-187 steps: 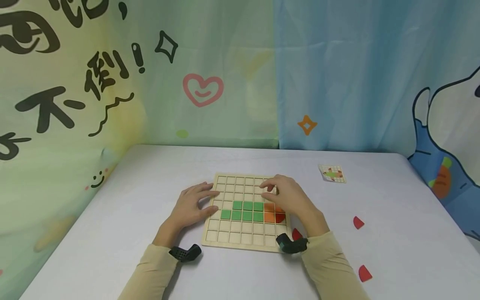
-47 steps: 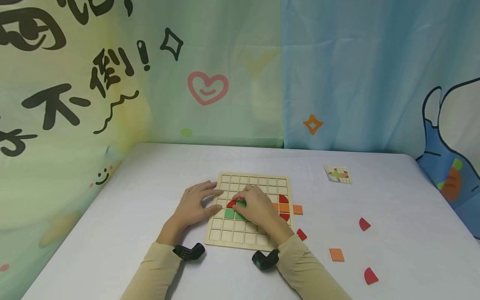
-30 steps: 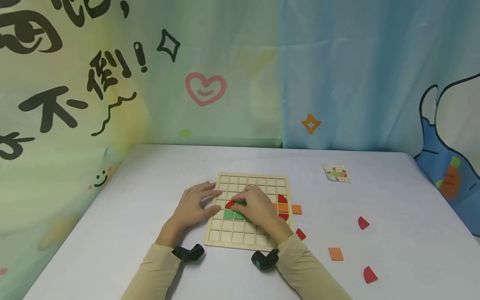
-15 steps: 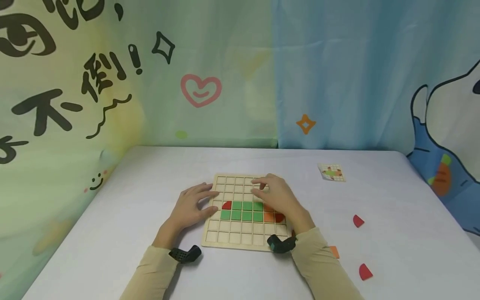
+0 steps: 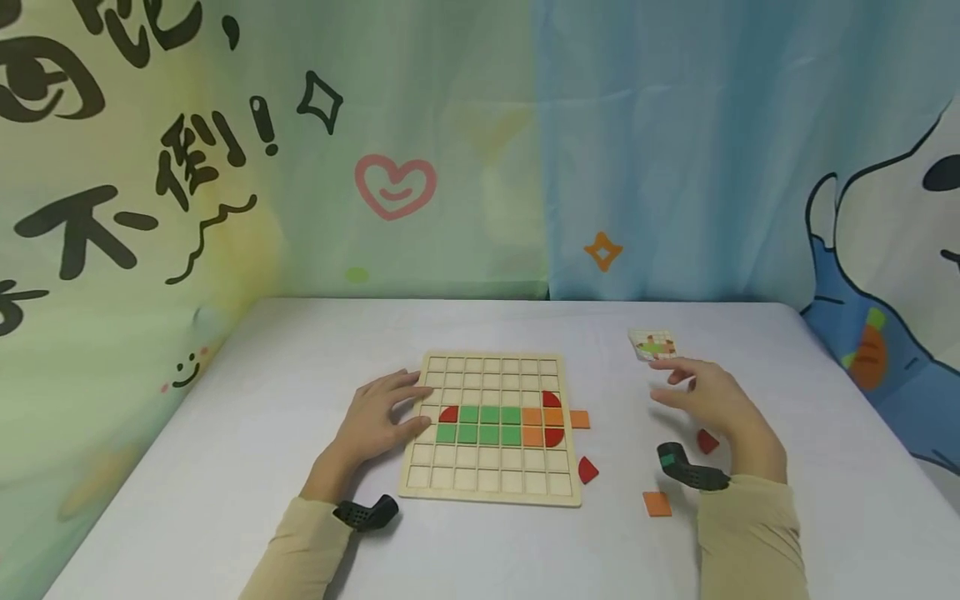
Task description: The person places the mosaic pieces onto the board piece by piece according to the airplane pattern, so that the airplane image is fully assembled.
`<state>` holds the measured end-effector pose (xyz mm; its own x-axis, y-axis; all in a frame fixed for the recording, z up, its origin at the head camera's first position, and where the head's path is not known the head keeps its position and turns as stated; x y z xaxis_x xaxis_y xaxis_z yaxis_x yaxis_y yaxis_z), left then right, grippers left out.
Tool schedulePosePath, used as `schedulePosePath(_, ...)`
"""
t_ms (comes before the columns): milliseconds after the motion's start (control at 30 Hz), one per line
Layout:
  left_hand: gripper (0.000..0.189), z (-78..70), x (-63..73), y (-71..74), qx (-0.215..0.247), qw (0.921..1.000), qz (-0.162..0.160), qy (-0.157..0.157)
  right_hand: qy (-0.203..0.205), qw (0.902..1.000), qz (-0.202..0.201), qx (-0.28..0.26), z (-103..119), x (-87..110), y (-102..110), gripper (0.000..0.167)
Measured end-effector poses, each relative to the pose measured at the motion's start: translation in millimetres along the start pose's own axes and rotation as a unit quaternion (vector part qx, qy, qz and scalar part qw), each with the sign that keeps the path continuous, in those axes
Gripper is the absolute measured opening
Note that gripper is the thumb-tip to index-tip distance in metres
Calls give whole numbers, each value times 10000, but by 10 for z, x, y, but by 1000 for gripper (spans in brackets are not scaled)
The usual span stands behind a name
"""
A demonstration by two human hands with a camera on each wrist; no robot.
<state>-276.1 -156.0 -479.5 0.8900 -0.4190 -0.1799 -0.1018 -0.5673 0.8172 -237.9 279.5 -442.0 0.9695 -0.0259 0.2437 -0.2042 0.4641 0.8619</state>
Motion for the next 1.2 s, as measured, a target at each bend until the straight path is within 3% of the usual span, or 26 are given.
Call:
schedulePosePath(133,52,12,9,1,-8,10000,15,26,-501,9966,656,-50,-328,80,-36,75)
schedulePosePath(267,52,21,13,3,-29,10000,5,16,-782,9916,1026,-86,-475,111,-90,75)
schedulePosePath(433,52,29,19,6,-41,10000,-8,43,-813,9933,820,-76,-399,78,-104,60)
schedulePosePath(567,52,24,22,6,-3,10000,-12,63,-888,9925,829,-166,-319,69,-122,58)
schedulePosePath(833,52,28,-5,-12,-25,10000,37,52,-97,9933,1117,266,-347,144,-87,54)
schedulePosePath(967,52,30,-2,-5,-10,9999,58,86,-137,9953,916,288,-346,115,-120,52)
schedulePosePath(1200,51,30,8,-12,20,10000,22,48,-247,9986,318,339,-155,2,-218,41)
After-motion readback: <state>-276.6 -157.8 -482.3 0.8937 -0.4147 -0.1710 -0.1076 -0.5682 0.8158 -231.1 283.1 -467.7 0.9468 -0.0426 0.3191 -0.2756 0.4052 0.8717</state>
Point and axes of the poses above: each hand's wrist, its own x-axis away from the middle knuckle, its own y-axis out of the back of the hand, z = x × y, the point moved 6 cm from there along -x, towards the middle knuckle, and after that the axes turned 9 degrees about x, right-handed, at the moved point
